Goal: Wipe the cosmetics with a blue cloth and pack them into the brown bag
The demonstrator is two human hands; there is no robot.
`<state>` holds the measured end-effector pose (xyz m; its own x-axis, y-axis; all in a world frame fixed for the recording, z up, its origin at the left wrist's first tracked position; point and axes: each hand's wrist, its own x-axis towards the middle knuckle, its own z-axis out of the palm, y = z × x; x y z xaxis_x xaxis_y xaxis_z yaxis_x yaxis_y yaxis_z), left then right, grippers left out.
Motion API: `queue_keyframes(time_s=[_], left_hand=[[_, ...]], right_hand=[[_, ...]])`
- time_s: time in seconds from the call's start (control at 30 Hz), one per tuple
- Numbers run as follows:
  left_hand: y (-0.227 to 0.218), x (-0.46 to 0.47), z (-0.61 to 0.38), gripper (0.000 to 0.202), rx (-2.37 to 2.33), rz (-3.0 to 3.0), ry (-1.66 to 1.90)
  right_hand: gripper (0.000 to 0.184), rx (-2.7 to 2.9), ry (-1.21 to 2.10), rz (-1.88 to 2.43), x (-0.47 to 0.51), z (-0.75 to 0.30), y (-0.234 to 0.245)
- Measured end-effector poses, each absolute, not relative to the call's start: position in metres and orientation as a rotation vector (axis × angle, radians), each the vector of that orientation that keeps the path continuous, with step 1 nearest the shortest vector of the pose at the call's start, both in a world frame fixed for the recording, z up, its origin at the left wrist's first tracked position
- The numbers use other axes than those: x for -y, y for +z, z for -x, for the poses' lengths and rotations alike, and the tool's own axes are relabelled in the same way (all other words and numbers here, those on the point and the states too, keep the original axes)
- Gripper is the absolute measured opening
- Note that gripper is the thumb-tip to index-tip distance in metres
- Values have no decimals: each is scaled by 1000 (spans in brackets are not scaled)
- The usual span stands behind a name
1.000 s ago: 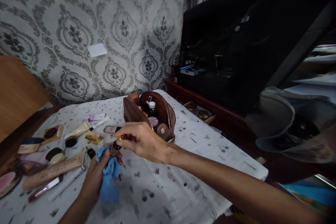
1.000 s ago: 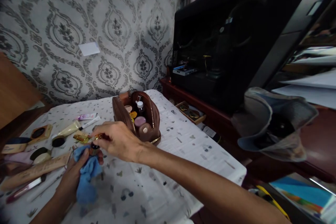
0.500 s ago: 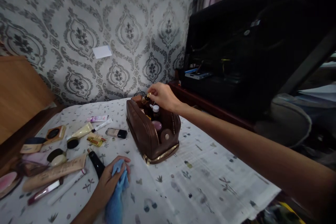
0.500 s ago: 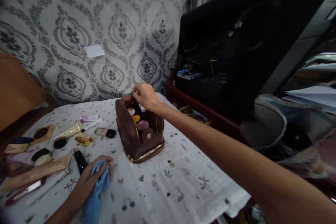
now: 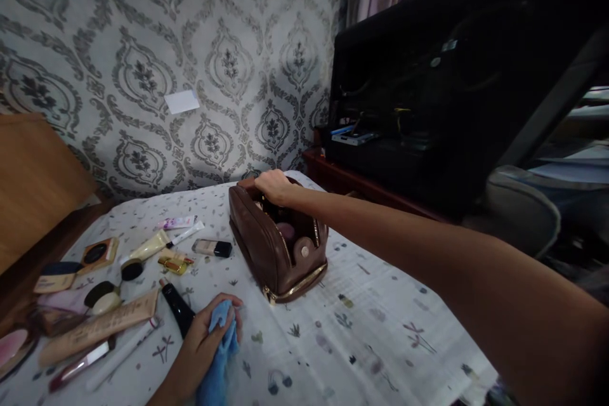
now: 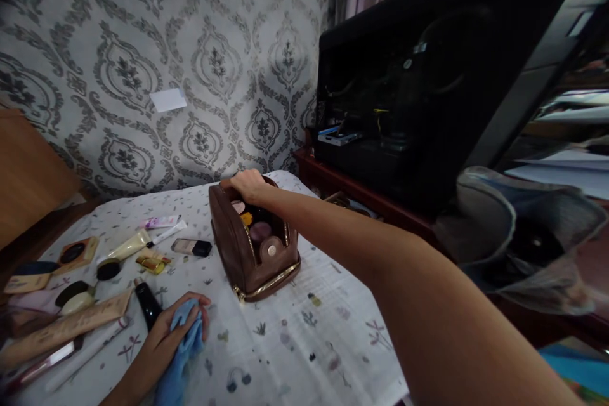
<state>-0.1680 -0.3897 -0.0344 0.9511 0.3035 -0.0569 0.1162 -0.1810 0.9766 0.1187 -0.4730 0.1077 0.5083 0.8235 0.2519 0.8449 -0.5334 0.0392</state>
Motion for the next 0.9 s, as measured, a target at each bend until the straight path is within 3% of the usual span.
queue_keyframes(time_s=[0.33, 0.6, 0.73, 0.9], left_hand=[[-31, 392, 169, 50, -303, -1784, 118], [-39, 388, 169, 45, -273, -1756, 131], [-41, 387, 170, 38, -238, -1719, 135], [-41, 386, 174, 25, -140, -1854, 213]], right_hand=[[26, 1533, -291, 2767, 466, -123, 100], [26, 1369, -399, 2683, 482, -107, 131], [23, 1418, -456, 2420, 503, -58, 127], [25, 1821, -463, 1885, 524, 20, 77]])
